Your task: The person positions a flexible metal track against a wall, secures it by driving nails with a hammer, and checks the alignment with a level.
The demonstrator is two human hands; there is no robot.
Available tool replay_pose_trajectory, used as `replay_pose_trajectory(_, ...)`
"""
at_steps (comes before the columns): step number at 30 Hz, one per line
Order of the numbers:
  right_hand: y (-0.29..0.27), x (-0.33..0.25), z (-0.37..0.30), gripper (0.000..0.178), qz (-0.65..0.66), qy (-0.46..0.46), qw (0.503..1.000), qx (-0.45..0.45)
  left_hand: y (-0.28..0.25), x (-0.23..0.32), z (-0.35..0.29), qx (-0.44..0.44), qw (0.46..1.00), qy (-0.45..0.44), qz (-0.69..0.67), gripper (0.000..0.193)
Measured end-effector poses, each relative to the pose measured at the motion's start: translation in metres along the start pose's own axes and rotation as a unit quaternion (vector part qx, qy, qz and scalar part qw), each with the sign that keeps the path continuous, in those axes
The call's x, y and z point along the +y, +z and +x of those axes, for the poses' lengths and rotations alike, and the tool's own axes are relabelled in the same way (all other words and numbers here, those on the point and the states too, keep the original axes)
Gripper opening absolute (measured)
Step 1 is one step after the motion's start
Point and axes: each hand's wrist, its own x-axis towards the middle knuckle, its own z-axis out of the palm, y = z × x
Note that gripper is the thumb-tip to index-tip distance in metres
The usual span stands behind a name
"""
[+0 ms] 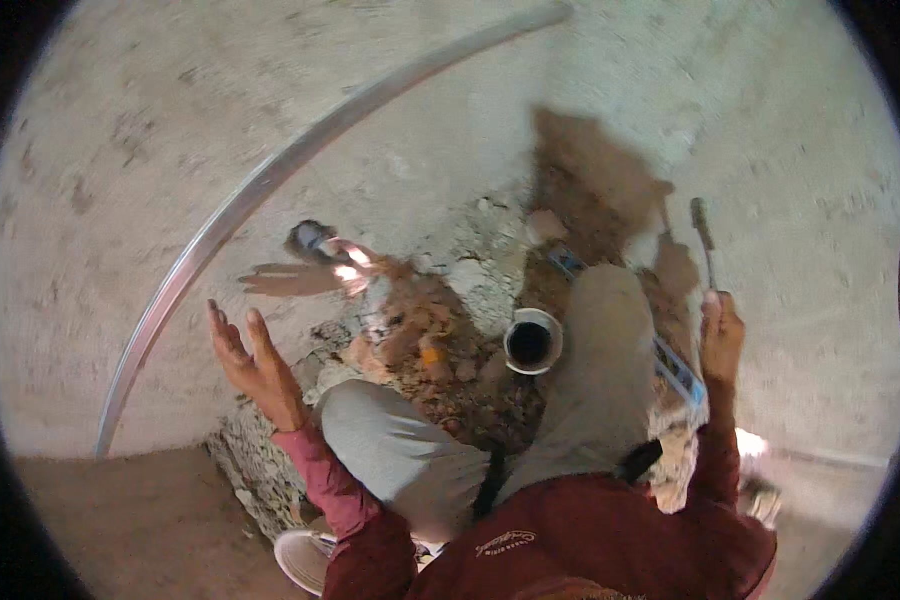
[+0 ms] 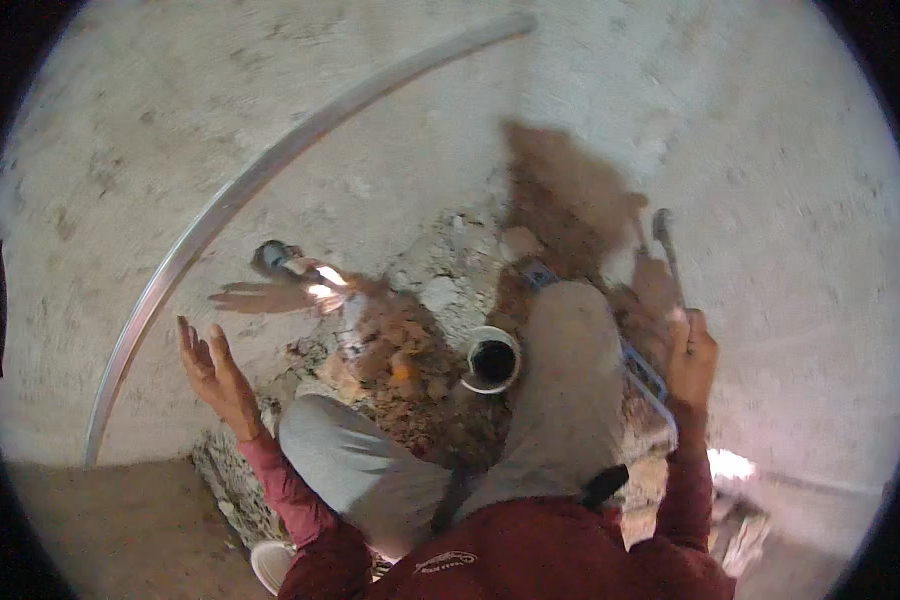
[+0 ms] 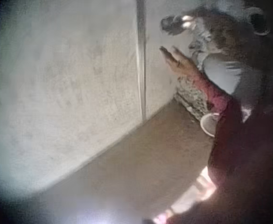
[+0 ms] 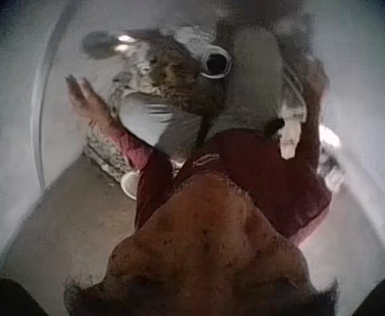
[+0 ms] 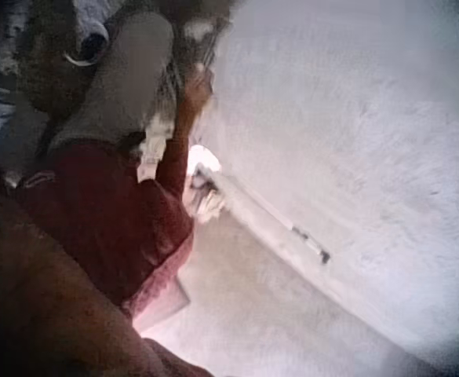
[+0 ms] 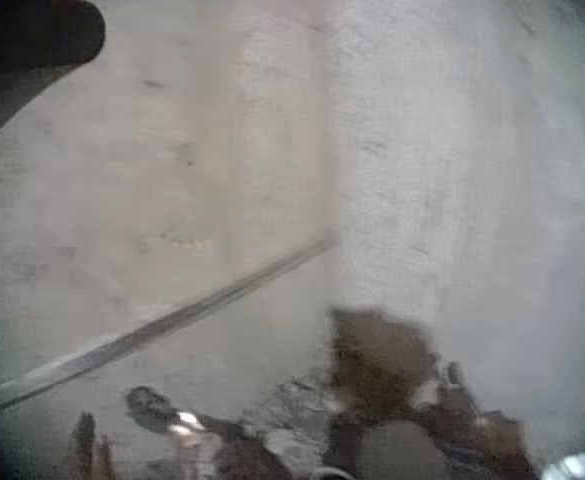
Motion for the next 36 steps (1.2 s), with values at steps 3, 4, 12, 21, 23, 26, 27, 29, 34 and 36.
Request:
replay_pose_trajectory(3,0.055,0.073,-0.037,0.033,-0.069,0.116,0.986,-0.100,0.021,-0.001,-0.004,-0.212,0.972,-0.077,-0.067,0.047)
replay_pose_trajectory(4,0.076,0.093,-0.044,0.035,-0.133,0.101,0.979,-0.120,0.025,-0.004,-0.003,-0.238,0.966,-0.070,-0.072,0.047)
replay_pose_trajectory(12,0.145,0.161,-0.096,0.021,-0.157,0.050,0.922,-0.350,0.049,0.021,-0.029,-0.375,0.918,-0.060,0.117,0.043)
replay_pose_trajectory(21,0.200,0.223,0.006,0.056,-0.276,-0.086,0.948,-0.133,0.049,-0.015,-0.039,-0.351,0.914,-0.029,0.199,0.034)
replay_pose_trajectory(23,0.213,0.231,0.015,0.058,-0.142,-0.088,0.965,-0.201,0.050,-0.024,-0.035,-0.346,0.915,0.003,0.208,0.034)
replay_pose_trajectory(26,0.220,0.211,0.030,0.065,-0.180,-0.051,0.940,-0.284,0.058,0.005,-0.030,-0.344,0.913,-0.011,0.221,0.031)
replay_pose_trajectory(27,0.216,0.198,0.039,0.058,-0.188,-0.078,0.914,-0.350,0.055,-0.006,-0.031,-0.321,0.928,0.021,0.190,0.030)
replay_pose_trajectory(29,0.223,0.218,0.033,0.061,-0.203,-0.069,0.917,-0.336,0.060,0.011,-0.030,-0.318,0.931,0.010,0.178,0.030)
replay_pose_trajectory(34,0.191,0.199,0.006,0.063,-0.158,-0.202,0.956,-0.143,0.043,0.009,-0.034,-0.312,0.935,-0.065,0.158,0.032)
replay_pose_trajectory(36,0.158,0.158,0.024,0.063,-0.154,-0.239,0.958,-0.031,0.037,0.001,-0.041,-0.309,0.938,-0.083,0.133,0.032)
